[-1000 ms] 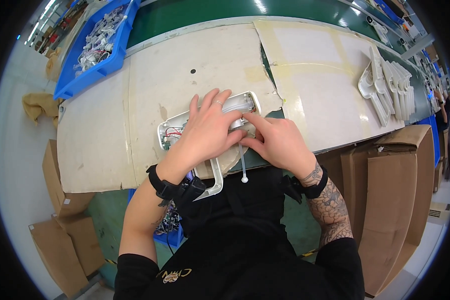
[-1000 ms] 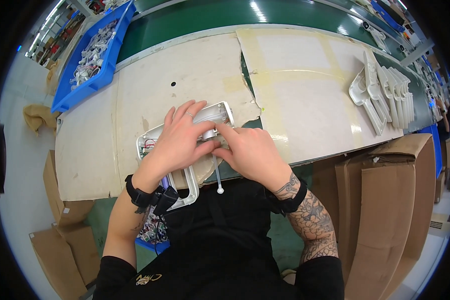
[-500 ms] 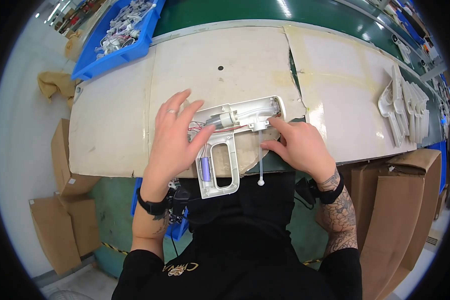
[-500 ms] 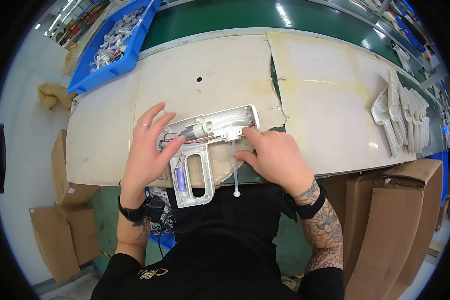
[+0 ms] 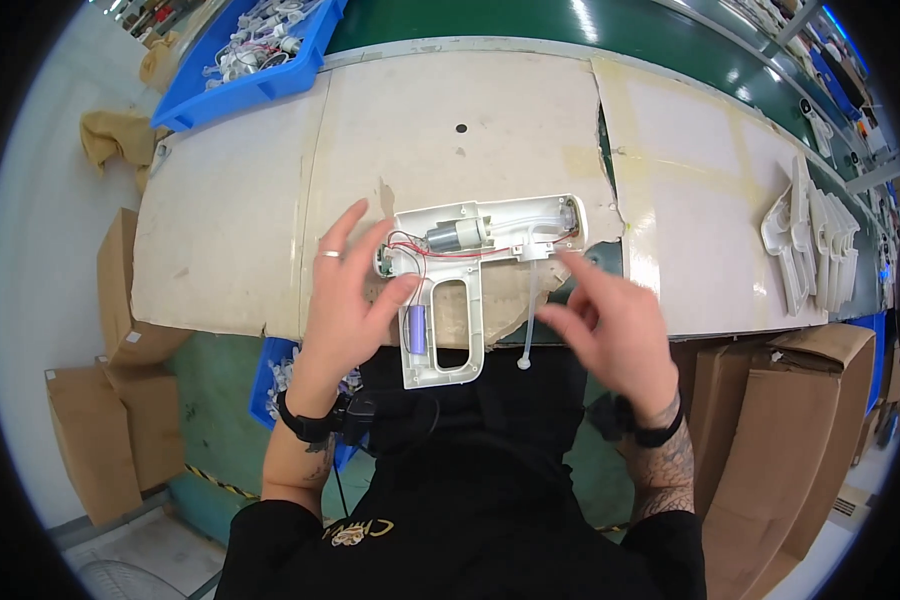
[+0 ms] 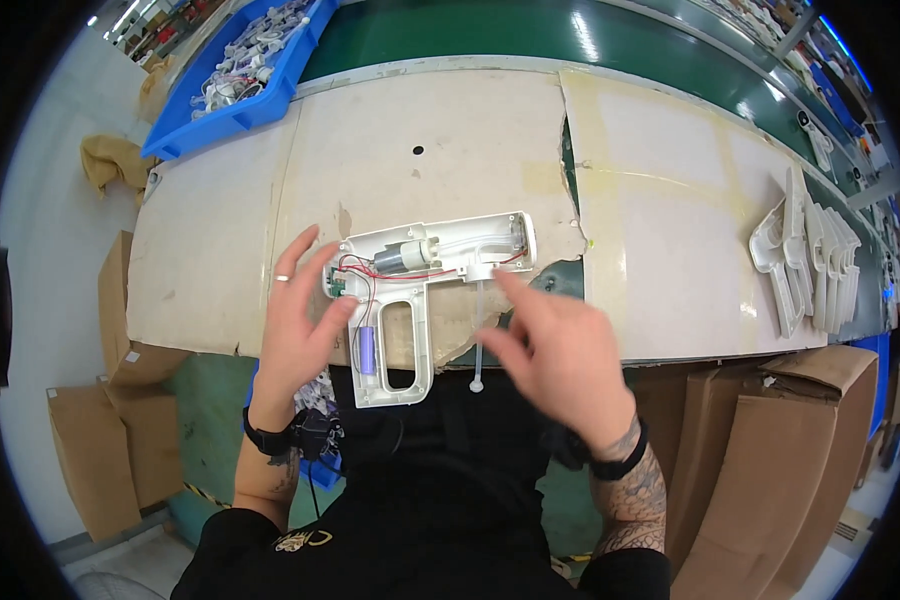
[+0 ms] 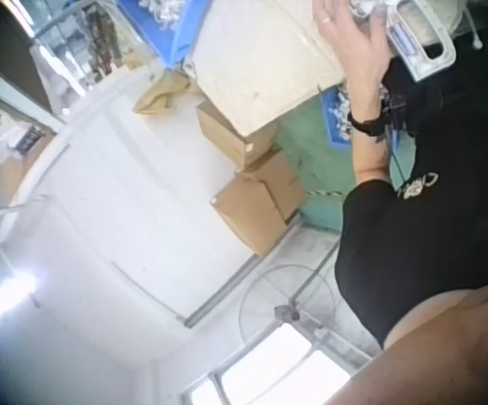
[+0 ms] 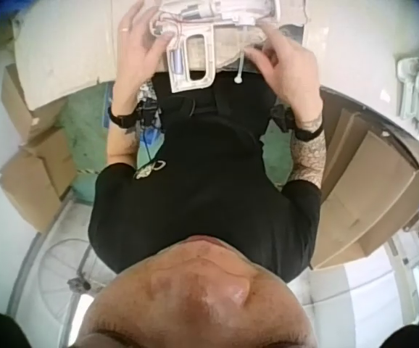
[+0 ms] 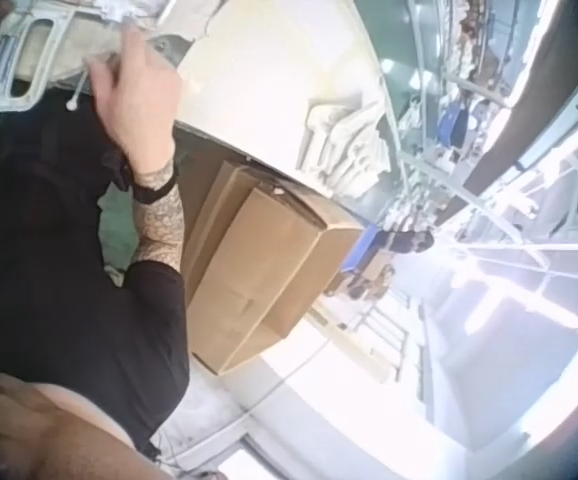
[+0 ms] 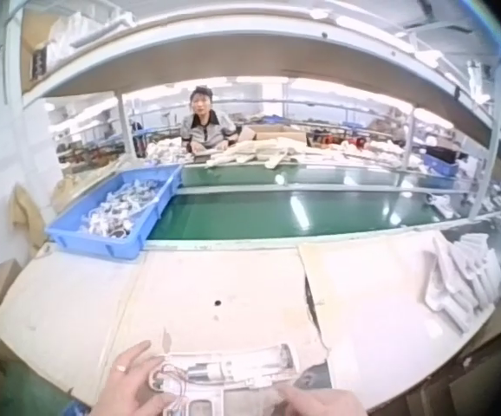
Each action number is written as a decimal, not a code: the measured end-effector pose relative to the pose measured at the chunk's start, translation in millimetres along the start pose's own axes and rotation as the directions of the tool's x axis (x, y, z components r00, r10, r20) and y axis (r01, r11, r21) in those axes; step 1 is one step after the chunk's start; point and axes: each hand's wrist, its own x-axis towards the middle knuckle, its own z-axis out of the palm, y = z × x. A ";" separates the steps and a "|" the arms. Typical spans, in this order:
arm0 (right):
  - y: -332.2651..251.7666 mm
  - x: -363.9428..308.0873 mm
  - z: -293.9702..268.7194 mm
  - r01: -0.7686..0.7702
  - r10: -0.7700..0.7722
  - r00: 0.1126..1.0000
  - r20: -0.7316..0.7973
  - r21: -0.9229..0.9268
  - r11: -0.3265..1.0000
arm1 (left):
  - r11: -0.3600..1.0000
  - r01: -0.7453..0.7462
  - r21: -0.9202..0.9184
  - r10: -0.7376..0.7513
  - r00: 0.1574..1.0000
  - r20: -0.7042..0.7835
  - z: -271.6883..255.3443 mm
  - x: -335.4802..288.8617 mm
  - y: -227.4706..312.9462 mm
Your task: Assembling internal components, including a circuit board and motor, into a plastic casing on a factory assembly line.
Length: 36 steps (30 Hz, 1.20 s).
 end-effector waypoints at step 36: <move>82.9 244.9 -2.7 0.199 -0.254 0.967 -0.018 -0.572 0.796 | 0.980 0.123 -0.157 -0.167 0.938 -0.303 10.8 -24.1 -37.5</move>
